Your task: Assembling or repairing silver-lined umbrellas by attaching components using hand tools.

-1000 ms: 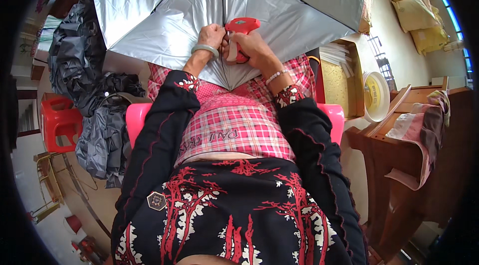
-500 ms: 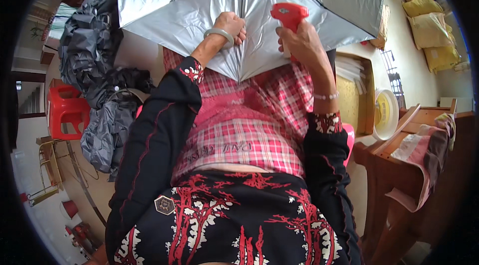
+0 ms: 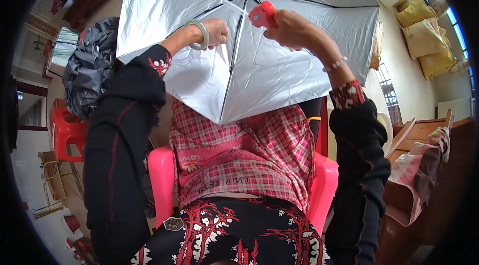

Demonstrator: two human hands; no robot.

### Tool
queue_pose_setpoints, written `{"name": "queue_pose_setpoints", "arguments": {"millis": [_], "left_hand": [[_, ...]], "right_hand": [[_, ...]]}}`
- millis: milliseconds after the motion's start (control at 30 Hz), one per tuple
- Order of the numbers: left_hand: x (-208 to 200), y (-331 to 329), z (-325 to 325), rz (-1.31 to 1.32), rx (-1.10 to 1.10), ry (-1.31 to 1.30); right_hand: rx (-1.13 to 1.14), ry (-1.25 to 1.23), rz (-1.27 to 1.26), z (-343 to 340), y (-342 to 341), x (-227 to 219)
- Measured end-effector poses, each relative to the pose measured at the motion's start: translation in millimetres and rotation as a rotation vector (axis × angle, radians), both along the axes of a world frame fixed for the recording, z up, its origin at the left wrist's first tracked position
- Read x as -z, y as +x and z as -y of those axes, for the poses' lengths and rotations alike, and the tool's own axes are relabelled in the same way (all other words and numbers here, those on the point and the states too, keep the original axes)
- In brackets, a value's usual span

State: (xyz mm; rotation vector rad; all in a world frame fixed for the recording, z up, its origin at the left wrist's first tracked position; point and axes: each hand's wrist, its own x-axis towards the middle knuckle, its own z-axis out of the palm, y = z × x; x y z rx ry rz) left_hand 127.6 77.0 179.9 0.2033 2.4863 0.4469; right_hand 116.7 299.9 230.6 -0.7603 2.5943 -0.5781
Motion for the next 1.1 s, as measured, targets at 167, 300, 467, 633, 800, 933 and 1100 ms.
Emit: {"name": "queue_pose_setpoints", "arguments": {"millis": [167,300,467,633,800,933,1100], "left_hand": [[87,-54,7,-0.476,-0.060,-0.067],[112,-56,-9,-0.512,-0.396,0.020],[112,-73,-11,-0.485,-0.437,0.101],[135,-70,6,-0.581,-0.569,0.494],[141,-67,-1,-0.627,-0.618,0.568],[143,-67,-2,-0.605,-0.686,0.617],[144,-65,1,-0.622,-0.642,0.593]], "right_hand": [[0.160,-0.160,0.182,26,-46,43],[0.381,-0.537,0.454,39,-60,92],[0.614,-0.919,0.743,53,-71,122],[0.724,-1.028,0.836,78,-73,138],[0.852,-1.038,0.825,83,-71,142],[0.888,-1.060,0.863,84,-68,141],[0.814,-1.087,0.945,81,-62,145]]}}
